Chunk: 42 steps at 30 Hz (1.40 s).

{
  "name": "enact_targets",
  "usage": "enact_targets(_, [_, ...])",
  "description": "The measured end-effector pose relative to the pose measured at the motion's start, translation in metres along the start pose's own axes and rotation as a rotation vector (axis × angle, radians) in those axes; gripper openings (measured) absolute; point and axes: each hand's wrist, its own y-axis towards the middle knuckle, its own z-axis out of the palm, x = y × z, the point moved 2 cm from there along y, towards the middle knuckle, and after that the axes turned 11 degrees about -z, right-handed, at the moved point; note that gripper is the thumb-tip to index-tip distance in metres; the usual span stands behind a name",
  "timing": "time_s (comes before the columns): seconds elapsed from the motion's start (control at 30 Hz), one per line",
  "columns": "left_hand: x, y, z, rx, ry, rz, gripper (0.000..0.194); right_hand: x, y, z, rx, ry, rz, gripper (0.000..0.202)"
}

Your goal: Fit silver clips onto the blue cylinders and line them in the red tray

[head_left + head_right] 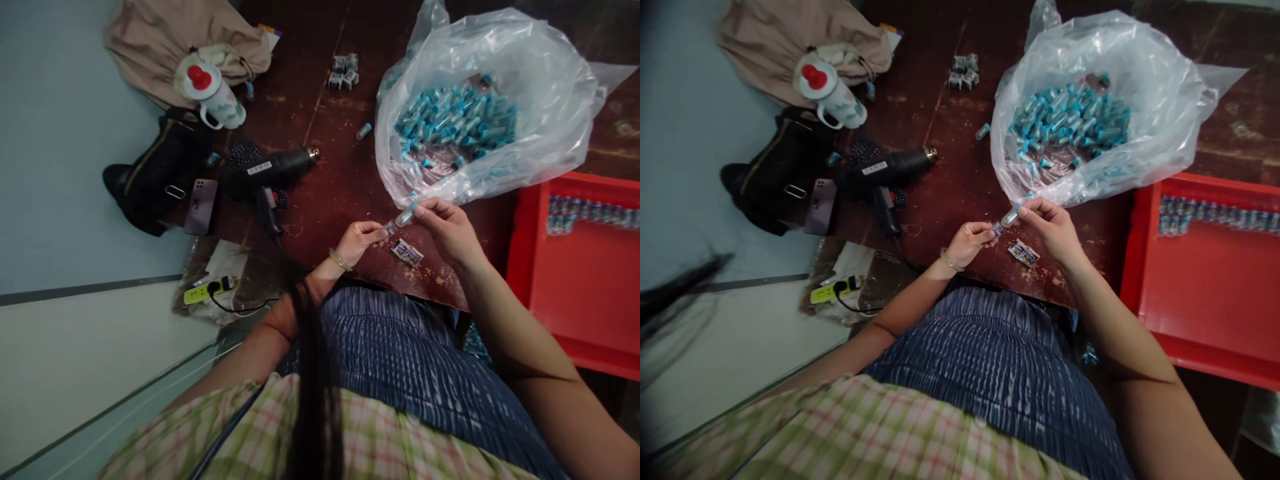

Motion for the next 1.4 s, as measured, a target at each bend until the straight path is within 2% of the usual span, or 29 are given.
enact_targets(0.17, [-0.002,-0.002,0.004,0.023,-0.038,-0.007,0.052,-0.004,-0.004,0.002,-0.004,0.012,0.037,0.051])
enact_targets(0.37, [-0.004,-0.003,0.006,-0.005,-0.031,-0.037,0.058,-0.006,-0.008,0.000,-0.058,-0.063,-0.047,0.041])
enact_targets(0.53, [0.002,-0.001,0.003,-0.007,0.027,0.027,0.053,-0.008,-0.011,-0.003,-0.051,0.000,-0.010,0.041])
enact_targets(0.67, [0.001,-0.002,0.003,0.029,0.082,0.085,0.048,-0.007,-0.015,0.000,-0.048,-0.070,-0.059,0.038])
enact_targets(0.9, [0.002,-0.004,0.007,-0.039,0.134,0.013,0.036,-0.001,-0.018,-0.002,-0.077,-0.134,-0.090,0.035])
enact_targets(1.17, [0.005,-0.001,0.008,-0.054,0.042,-0.015,0.033,-0.001,-0.021,-0.005,-0.076,0.079,0.071,0.045])
enact_targets(1.4, [0.001,-0.004,0.010,-0.031,0.099,0.026,0.035,-0.003,-0.022,-0.004,-0.066,0.068,0.071,0.046])
